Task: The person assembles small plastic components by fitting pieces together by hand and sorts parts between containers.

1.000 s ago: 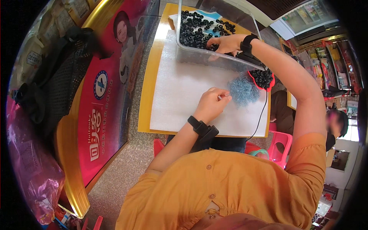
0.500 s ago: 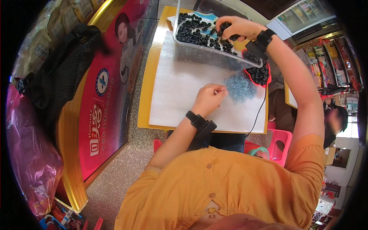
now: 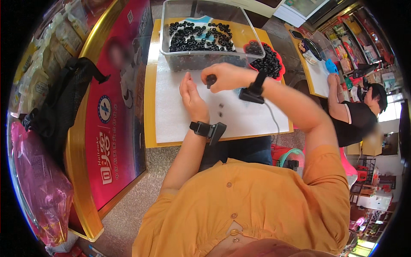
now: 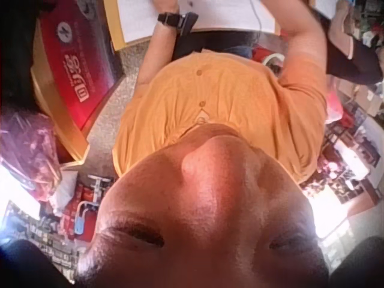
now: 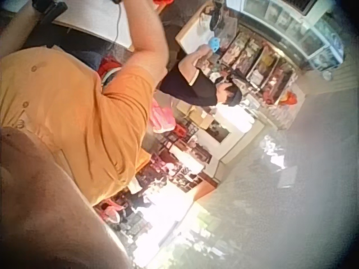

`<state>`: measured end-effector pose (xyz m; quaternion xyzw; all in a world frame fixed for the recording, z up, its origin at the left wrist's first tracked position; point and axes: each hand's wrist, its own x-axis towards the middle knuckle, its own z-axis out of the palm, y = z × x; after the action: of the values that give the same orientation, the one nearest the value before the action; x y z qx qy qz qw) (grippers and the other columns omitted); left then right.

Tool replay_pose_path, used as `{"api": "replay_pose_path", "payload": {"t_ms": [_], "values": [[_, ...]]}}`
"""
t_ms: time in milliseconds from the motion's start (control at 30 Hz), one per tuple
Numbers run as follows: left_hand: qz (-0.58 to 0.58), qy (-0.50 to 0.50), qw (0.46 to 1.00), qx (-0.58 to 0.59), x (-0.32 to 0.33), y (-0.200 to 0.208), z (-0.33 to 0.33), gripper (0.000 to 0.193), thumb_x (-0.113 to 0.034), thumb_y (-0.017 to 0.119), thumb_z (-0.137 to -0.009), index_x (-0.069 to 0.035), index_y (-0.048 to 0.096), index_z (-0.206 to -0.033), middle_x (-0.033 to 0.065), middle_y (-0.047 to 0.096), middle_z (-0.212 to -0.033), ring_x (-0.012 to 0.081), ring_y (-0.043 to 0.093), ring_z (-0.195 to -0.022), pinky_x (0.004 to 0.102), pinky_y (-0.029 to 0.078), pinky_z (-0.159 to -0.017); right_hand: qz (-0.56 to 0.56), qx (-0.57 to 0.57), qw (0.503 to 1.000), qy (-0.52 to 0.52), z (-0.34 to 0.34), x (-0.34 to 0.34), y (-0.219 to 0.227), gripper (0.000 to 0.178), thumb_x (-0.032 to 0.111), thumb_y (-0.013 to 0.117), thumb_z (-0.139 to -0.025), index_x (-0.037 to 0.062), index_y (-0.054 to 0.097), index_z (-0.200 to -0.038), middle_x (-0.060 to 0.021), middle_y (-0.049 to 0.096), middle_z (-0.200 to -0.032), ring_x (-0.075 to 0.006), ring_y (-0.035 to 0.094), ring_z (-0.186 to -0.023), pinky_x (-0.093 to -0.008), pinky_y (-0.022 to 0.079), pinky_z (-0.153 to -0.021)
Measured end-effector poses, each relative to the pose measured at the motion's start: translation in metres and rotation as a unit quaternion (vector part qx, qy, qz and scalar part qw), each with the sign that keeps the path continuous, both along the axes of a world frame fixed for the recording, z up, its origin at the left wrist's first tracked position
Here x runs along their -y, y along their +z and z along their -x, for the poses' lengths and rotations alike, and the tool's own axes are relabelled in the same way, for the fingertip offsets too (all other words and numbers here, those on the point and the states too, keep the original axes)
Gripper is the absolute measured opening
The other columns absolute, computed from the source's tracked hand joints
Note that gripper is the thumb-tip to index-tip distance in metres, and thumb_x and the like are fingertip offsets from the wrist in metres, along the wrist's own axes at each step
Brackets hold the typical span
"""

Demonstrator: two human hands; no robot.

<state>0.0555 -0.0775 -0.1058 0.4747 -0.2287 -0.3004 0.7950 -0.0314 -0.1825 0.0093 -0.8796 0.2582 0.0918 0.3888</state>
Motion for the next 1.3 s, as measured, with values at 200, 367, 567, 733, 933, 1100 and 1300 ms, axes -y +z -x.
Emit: {"api": "replay_pose_path", "payload": {"t_ms": [200,367,567,733,933,1100,1300], "values": [[-0.017,-0.052,0.995,0.084,0.000,-0.002,0.003,0.055,-0.039,0.037,-0.107,0.003,0.044,-0.142,0.0162,0.047,-0.144,0.0255,0.042,-0.134,0.0357,0.030,-0.113,0.220,0.119,0.967,-0.041,0.009,-0.012,-0.060,0.032,0.014,0.069,-0.079,0.0045,0.063,-0.109,-0.0187,0.055,-0.109,-0.0381,0.057,-0.103,-0.0424,0.049,-0.088],[-0.015,-0.044,0.993,0.107,0.006,-0.007,0.000,0.051,-0.035,0.040,-0.107,0.004,0.050,-0.137,0.0171,0.049,-0.143,0.0265,0.045,-0.133,0.0359,0.032,-0.112,0.208,0.099,0.973,0.000,0.021,-0.001,-0.050,0.048,0.016,0.074,-0.079,0.0115,0.062,-0.125,-0.0170,0.053,-0.135,-0.0346,0.054,-0.123,-0.0380,0.047,-0.100],[-0.010,-0.078,0.994,0.078,0.006,-0.007,-0.003,0.051,-0.036,0.042,-0.106,0.004,0.052,-0.135,0.0153,0.055,-0.135,0.0228,0.050,-0.127,0.0344,0.035,-0.110,0.297,0.185,0.937,0.014,0.057,-0.015,-0.030,0.036,0.012,0.070,-0.086,0.0133,0.066,-0.122,-0.0134,0.057,-0.134,-0.0298,0.059,-0.118,-0.0358,0.050,-0.096],[0.048,-0.034,0.998,-0.020,0.008,-0.007,-0.002,0.037,-0.027,0.049,-0.105,0.002,0.059,-0.126,0.0106,0.061,-0.126,0.0180,0.054,-0.120,0.0313,0.039,-0.106,0.110,0.140,0.983,-0.042,0.099,-0.070,0.007,0.022,0.010,0.065,-0.091,0.0044,0.068,-0.112,-0.0112,0.064,-0.118,-0.0232,0.065,-0.098,-0.0292,0.056,-0.078],[-0.027,0.036,0.984,0.174,0.003,-0.004,-0.003,0.041,-0.028,0.050,-0.103,0.003,0.061,-0.127,0.0187,0.041,-0.149,0.0256,0.043,-0.135,0.0340,0.034,-0.111,0.039,0.010,0.998,0.054,0.155,-0.161,-0.084,0.026,0.014,0.058,-0.091,-0.0005,0.068,-0.109,-0.0171,0.064,-0.112,-0.0273,0.069,-0.081,-0.0330,0.057,-0.065],[-0.073,-0.027,0.948,0.310,0.009,-0.014,-0.003,0.053,-0.039,0.051,-0.100,0.001,0.054,-0.135,0.0233,0.032,-0.155,0.0369,0.032,-0.143,0.0395,0.028,-0.115,0.284,-0.115,0.950,0.061,0.140,-0.199,-0.124,0.022,0.012,0.057,-0.082,-0.0019,0.068,-0.095,-0.0215,0.064,-0.102,-0.0284,0.069,-0.072,-0.0382,0.055,-0.058],[-0.053,-0.090,0.938,0.330,0.008,-0.013,-0.001,0.050,-0.038,0.049,-0.102,0.001,0.056,-0.133,0.0229,0.041,-0.150,0.0346,0.037,-0.140,0.0381,0.029,-0.115,0.261,-0.199,0.941,0.080,0.129,-0.197,-0.153,0.027,0.011,0.059,-0.083,0.0016,0.073,-0.104,-0.0184,0.070,-0.108,-0.0280,0.072,-0.083,-0.0390,0.057,-0.062]]}}
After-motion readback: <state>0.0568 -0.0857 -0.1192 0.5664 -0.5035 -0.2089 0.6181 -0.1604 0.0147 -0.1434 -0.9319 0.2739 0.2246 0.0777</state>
